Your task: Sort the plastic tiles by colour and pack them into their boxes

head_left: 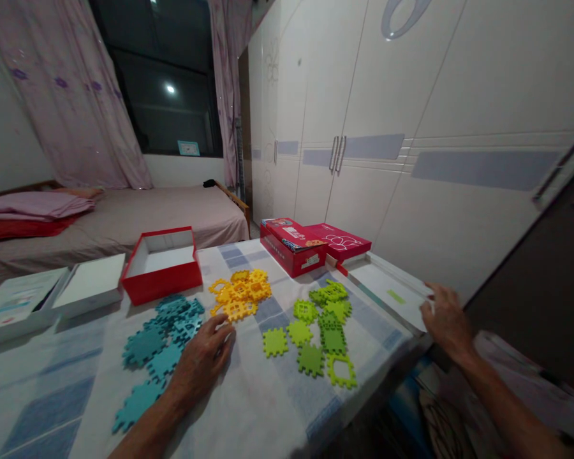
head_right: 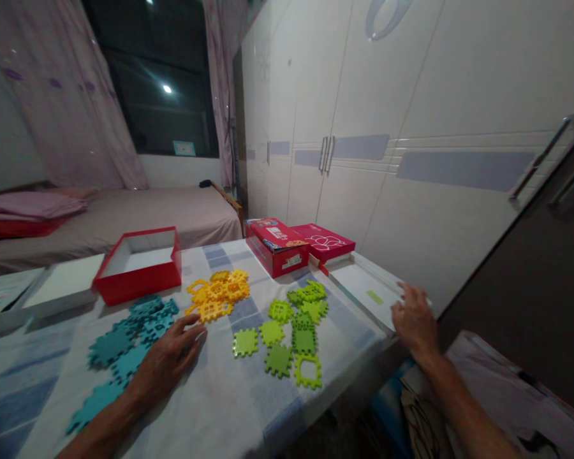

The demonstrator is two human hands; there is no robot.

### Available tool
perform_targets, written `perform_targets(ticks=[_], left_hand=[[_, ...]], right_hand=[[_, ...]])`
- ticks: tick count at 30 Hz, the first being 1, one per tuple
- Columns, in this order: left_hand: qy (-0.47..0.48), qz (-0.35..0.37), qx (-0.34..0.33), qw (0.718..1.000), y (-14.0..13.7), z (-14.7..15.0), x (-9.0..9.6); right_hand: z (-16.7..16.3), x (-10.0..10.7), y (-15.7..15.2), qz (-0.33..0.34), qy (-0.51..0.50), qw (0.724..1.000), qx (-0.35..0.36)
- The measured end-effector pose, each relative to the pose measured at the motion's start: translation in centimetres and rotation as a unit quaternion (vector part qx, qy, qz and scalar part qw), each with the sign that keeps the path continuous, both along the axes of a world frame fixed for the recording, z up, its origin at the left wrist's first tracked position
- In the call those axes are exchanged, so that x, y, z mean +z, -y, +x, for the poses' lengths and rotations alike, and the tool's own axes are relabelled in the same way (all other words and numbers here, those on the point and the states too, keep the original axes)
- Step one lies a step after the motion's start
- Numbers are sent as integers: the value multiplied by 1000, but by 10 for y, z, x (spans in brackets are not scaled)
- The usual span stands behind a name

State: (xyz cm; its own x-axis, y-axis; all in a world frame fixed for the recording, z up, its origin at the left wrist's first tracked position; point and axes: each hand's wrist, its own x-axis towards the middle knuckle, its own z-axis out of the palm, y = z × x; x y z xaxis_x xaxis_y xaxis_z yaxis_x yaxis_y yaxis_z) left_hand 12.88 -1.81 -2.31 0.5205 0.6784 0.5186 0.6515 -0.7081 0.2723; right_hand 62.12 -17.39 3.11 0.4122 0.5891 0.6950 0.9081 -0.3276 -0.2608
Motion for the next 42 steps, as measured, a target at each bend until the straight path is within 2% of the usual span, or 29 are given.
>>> perform_targets(ticks=[2,4,6,8,11,14,20,24,29,32,38,42], left_hand=[[-1,2,1,1000,-1,-1,-2],[0,5,0,1000,-2,-1,-3],[2,5,-3,1000,-2,-2,-3],[2,1,-2,1000,-1,-1,-2],[3,-5,3,1000,0,0,0],[7,-9,2,1000,1,1,1],[8,-18,2,1000,1,0,0],[6,-22,-1,1000,0,0,0],[13,-19,-4,1000,0,0,0],[21,-13,-6,1000,1,0,1],[21,-9,-3,1000,3,1,3],[15,-6,1,1000,3,1,3]], right_hand=[[-40,2,-26,-34,-88,988,121],[-75,-2,-55,-95,-120,970,191],[-100,-9,-81,-159,-132,960,187],[-116,-17,-101,-220,-145,954,140],[-130,-26,-118,-276,-147,944,103],[-141,-30,-122,-267,-113,949,126],[-154,-25,-127,-175,-90,954,225],[-147,-25,-138,-94,-142,952,256],[-125,-30,-146,-24,-213,958,190],[-108,-26,-144,17,-253,955,156],[-45,15,-142,69,-283,953,79],[-4,38,-137,45,-273,961,20]])
